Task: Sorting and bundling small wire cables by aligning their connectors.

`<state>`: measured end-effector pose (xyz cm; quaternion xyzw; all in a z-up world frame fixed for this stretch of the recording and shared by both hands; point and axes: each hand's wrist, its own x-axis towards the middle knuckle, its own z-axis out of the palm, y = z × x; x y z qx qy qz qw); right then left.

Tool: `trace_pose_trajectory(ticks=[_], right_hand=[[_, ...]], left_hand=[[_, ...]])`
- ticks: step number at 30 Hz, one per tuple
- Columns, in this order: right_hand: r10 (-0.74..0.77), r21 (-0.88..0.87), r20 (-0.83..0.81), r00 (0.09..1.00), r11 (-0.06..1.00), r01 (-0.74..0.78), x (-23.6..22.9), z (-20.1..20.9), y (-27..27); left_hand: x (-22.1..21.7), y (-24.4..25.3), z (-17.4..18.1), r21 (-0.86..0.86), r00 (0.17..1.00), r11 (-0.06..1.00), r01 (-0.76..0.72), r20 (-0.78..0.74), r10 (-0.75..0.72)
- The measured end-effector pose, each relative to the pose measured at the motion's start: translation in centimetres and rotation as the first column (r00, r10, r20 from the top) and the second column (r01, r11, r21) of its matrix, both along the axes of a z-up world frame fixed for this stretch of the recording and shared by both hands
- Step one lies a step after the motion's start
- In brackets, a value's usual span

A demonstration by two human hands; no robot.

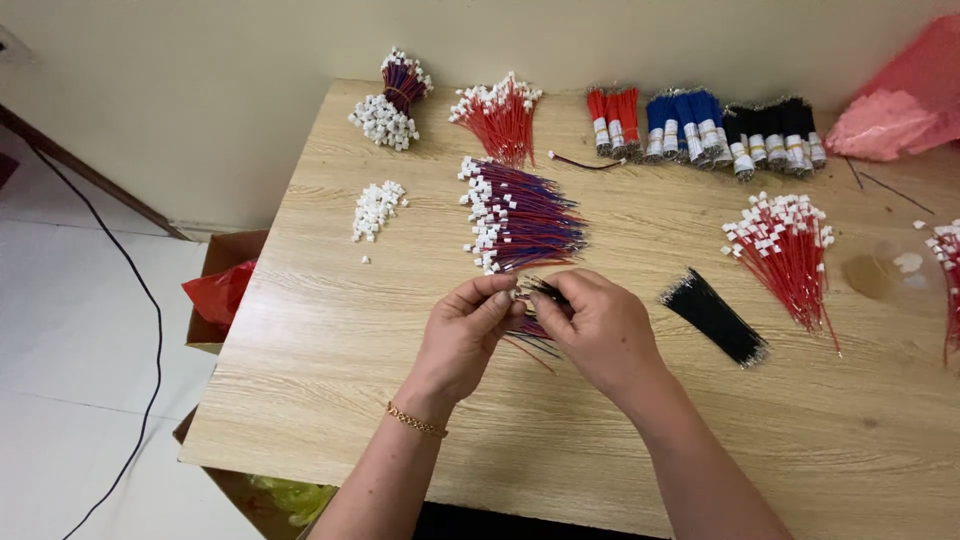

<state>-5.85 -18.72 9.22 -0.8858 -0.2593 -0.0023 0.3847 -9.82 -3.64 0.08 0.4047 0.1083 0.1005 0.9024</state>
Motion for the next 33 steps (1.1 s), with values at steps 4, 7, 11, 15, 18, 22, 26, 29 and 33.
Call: trace_pose_trajectory(ticks=[4,7,11,15,18,22,26,29,33], right_hand=[[0.013,-0.038,0.014,1.0,0.999,-0.012,0.5,-0.6,-0.1],[0.009,-0.063,-0.053,0.999,0.998,-0.013,0.7,-0.9,-0.1],[0.018,-0.02,-0.053,0.998,1.0,-0.019,0.7,-2.0,-0.1],[0.01,-0.017,-0.077,0.997,1.0,-0.011,0.6,-2.2,0.2],[0.059,-0.024,-0.071,0.996,0.998,-0.06,1.2,-3.4,0.5],[0.108,0.112,-0.131,0.985,0.989,-0.093,1.3,-4.3,0.8],[-0.09,0.296,-0.247,0.965,0.941,0.164,2.1,-4.3,-0.3],[-0.18,0.384,-0.266,0.947,0.882,0.275,4.0,-5.8,-1.5],[-0.182,0.405,-0.252,0.95,0.872,0.274,4.9,-6.7,-2.0]], left_hand=[[0.0,0.0,-0.6,0.004,1.0,1.0,0.014,0.004,-0.014],[0.1,0.1,-0.9,0.012,1.0,1.0,0.016,0.014,-0.016],[0.0,-0.2,-0.8,0.044,1.0,0.999,0.007,0.004,-0.007],[-0.2,-0.7,-0.5,0.072,1.0,0.997,-0.002,-0.009,0.002],[0.0,-0.3,-2.4,0.095,0.999,0.995,-0.015,-0.031,0.018],[0.1,1.0,-1.8,0.326,0.996,0.945,0.015,-0.09,0.015],[0.2,3.0,-1.0,0.69,0.983,0.722,0.046,-0.159,0.09],[0.8,4.6,-2.4,0.893,0.958,0.412,0.18,-0.255,0.134],[2.5,4.4,-2.5,0.985,0.959,0.078,0.151,-0.165,0.231]])
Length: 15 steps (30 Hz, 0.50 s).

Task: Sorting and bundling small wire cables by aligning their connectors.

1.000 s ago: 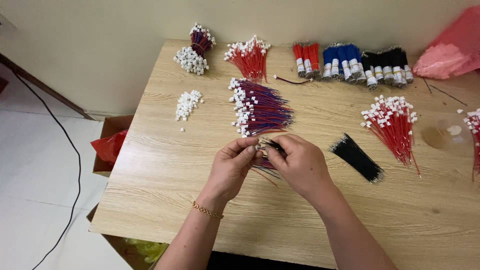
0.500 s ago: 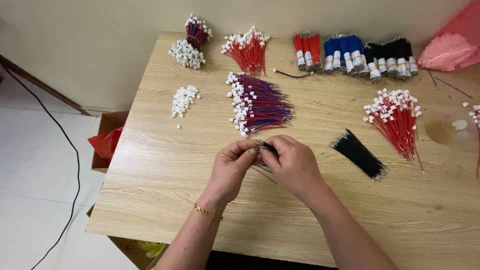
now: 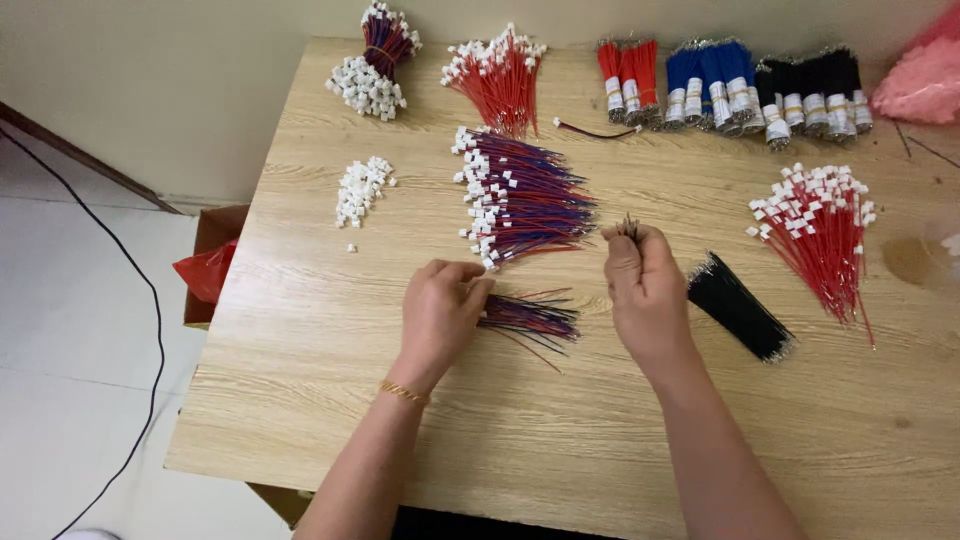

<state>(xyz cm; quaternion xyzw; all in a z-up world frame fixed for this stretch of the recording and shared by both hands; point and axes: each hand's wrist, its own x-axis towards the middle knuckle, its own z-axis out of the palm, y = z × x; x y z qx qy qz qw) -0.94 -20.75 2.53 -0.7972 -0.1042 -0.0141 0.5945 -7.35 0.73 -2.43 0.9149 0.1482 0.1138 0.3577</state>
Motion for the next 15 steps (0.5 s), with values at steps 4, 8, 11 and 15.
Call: trace_pose_trajectory(ticks=[4,8,11,15], right_hand=[[0.089,-0.013,-0.04,0.995,0.996,-0.089,-0.7,-0.3,1.1],[0.142,-0.02,-0.09,0.986,0.989,-0.145,-1.2,0.6,1.4],[0.192,0.093,-0.101,0.976,0.979,-0.183,-1.0,0.0,1.6],[0.216,0.165,-0.142,0.966,0.967,-0.192,-1.2,-0.6,1.8]], left_hand=[[2.1,-0.8,-2.4,0.184,0.996,0.982,-0.031,0.092,0.014],[3.0,-0.7,-3.3,0.232,0.992,0.972,-0.032,0.123,0.003],[2.6,-0.2,-1.9,0.151,0.987,0.988,-0.029,0.16,0.004],[1.5,-0.3,1.7,0.025,0.953,0.997,-0.079,0.294,0.068]])
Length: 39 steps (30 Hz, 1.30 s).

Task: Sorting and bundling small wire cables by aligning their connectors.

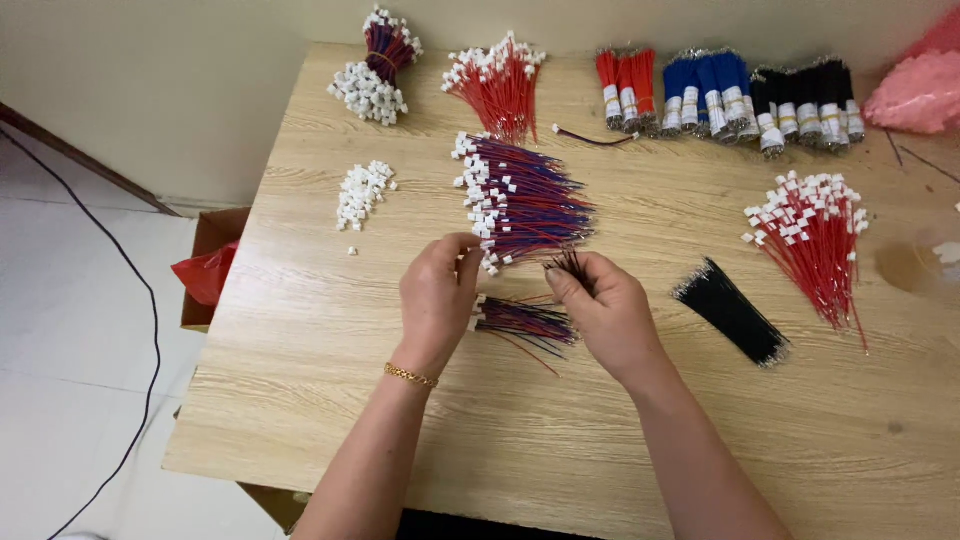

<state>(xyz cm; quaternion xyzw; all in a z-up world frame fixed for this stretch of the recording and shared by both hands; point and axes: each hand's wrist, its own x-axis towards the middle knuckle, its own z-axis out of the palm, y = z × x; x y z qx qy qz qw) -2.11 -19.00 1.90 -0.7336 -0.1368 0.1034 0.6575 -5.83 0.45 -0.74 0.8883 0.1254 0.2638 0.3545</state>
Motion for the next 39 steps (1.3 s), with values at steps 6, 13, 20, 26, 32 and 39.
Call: trace_pose_trajectory(ticks=[6,13,20,26,32,39], right_hand=[[0.053,0.033,0.013,0.999,0.998,-0.053,-1.0,1.6,0.2],[0.083,-0.094,0.117,0.99,0.993,-0.072,-3.1,6.2,0.5],[0.096,-0.142,0.201,0.975,0.988,-0.068,-3.4,6.2,0.4],[0.113,-0.312,0.347,0.931,0.95,0.001,-4.0,7.8,0.4],[0.17,-0.356,0.334,0.927,0.934,-0.043,-3.8,7.7,0.5],[0.149,-0.402,0.316,0.937,0.915,-0.01,-3.6,7.0,0.4]], left_hand=[[-2.7,-1.6,5.9,-0.228,0.964,0.962,0.148,0.249,-0.089],[-3.9,-3.5,4.6,-0.758,0.946,0.568,0.32,0.225,-0.232],[-4.1,-3.7,2.5,-0.772,0.941,0.543,0.331,0.229,-0.249],[-4.7,-3.9,3.0,-0.821,0.936,0.455,0.345,0.267,-0.228],[-4.2,-3.5,0.4,-0.9,0.923,0.24,0.365,0.315,-0.221],[-4.1,-3.5,-0.1,-0.915,0.913,0.128,0.383,0.353,-0.207]])
